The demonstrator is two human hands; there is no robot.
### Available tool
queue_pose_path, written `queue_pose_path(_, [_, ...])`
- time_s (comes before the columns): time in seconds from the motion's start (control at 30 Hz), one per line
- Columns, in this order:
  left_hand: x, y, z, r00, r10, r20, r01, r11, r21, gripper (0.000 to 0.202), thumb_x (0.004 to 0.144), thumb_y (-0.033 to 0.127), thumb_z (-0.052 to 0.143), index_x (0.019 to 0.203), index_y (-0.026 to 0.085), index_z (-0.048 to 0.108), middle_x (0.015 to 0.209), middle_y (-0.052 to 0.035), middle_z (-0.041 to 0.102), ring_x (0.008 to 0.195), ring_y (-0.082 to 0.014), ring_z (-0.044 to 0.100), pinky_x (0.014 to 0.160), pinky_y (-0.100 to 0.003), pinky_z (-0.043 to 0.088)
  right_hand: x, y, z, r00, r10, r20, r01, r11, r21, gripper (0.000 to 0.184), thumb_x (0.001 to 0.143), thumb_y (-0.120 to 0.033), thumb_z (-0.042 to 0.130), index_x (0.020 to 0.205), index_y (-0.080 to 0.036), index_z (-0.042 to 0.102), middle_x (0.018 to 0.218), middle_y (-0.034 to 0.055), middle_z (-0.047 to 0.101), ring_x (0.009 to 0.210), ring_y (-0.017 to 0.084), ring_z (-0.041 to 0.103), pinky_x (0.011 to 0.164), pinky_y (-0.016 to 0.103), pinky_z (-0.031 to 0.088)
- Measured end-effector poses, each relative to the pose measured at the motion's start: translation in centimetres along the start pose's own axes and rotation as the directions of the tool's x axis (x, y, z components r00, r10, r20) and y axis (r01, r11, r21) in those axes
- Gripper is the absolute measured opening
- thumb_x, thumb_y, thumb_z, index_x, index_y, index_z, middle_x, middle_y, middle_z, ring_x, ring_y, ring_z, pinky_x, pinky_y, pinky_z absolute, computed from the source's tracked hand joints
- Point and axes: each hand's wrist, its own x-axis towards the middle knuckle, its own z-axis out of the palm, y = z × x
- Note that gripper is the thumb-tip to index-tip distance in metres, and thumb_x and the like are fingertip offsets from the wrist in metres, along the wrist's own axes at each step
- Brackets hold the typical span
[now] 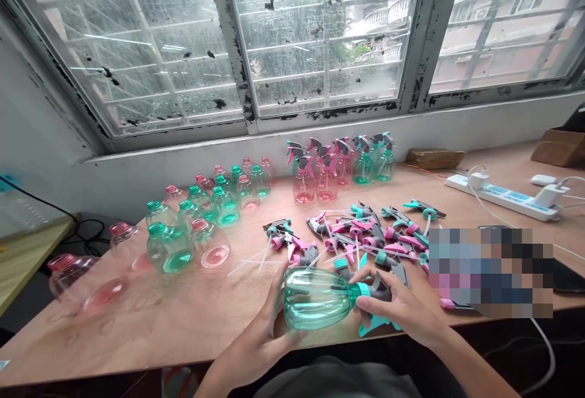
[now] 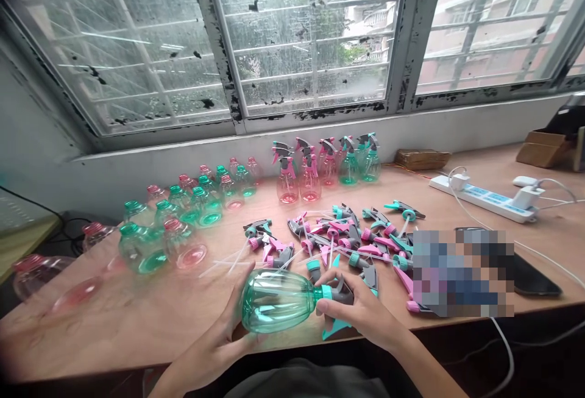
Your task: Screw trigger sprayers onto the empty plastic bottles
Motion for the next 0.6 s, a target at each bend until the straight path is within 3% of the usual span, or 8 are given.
queue_pose_path(0.17, [-0.08, 0.26, 0.09, 1.000, -0.020, 0.007, 0.020, 0.999, -0.039, 0.101, 0.097, 0.034, 0.069, 0.163, 0.047, -0.007, 0.178, 0.0016, 0.005, 0.163, -0.0302, 0.007, 0.132, -0.051, 0.016, 0.01, 0.10, -0.17, 1.000, 0.006, 0.003, -0.006, 1.000, -0.005, 0.030, 0.089, -0.037, 0.081, 0.105, -0.022, 0.060, 0.068, -0.0050, 0.074, 0.063, 0.017, 0.073, 0.067, 0.028, 0.054])
queue_pose_path(0.3, [-0.08, 0.23, -0.05, 0.998, -0.061, -0.029, 0.060, 0.998, -0.025, 0.098, 0.095, 0.035, 0.072, 0.164, 0.044, 0.004, 0.177, 0.0003, 0.006, 0.162, -0.0335, 0.005, 0.132, -0.055, 0.007, -0.10, 0.05, -0.19, 1.000, -0.003, 0.002, 0.003, 1.000, 0.000, 0.031, 0.088, -0.038, 0.082, 0.104, -0.021, 0.061, 0.069, -0.0052, 0.073, 0.063, 0.017, 0.072, 0.067, 0.028, 0.054])
queue_pose_path(0.5, [0.03, 0.43, 0.17, 1.000, -0.005, 0.008, 0.006, 0.992, -0.126, 0.097, 0.095, 0.031, 0.073, 0.163, 0.049, 0.006, 0.178, 0.0022, 0.004, 0.162, -0.0309, 0.011, 0.129, -0.047, 0.029, -0.16, 0.16, -0.23, 1.000, -0.005, 0.017, 0.005, 1.000, 0.003, 0.030, 0.090, -0.036, 0.080, 0.107, -0.021, 0.060, 0.069, -0.0047, 0.075, 0.064, 0.016, 0.072, 0.068, 0.028, 0.055])
queue_pose_path(0.6, [-0.12, -0.03, 0.07, 1.000, 0.024, 0.000, -0.024, 0.997, -0.074, 0.089, 0.099, 0.029, 0.067, 0.163, 0.048, 0.008, 0.178, 0.0024, 0.004, 0.162, -0.0306, 0.009, 0.129, -0.046, 0.027, -0.09, 0.09, -0.15, 1.000, -0.021, 0.022, 0.021, 1.000, 0.001, 0.030, 0.090, -0.036, 0.080, 0.104, -0.022, 0.059, 0.069, -0.0041, 0.076, 0.063, 0.016, 0.071, 0.066, 0.027, 0.055])
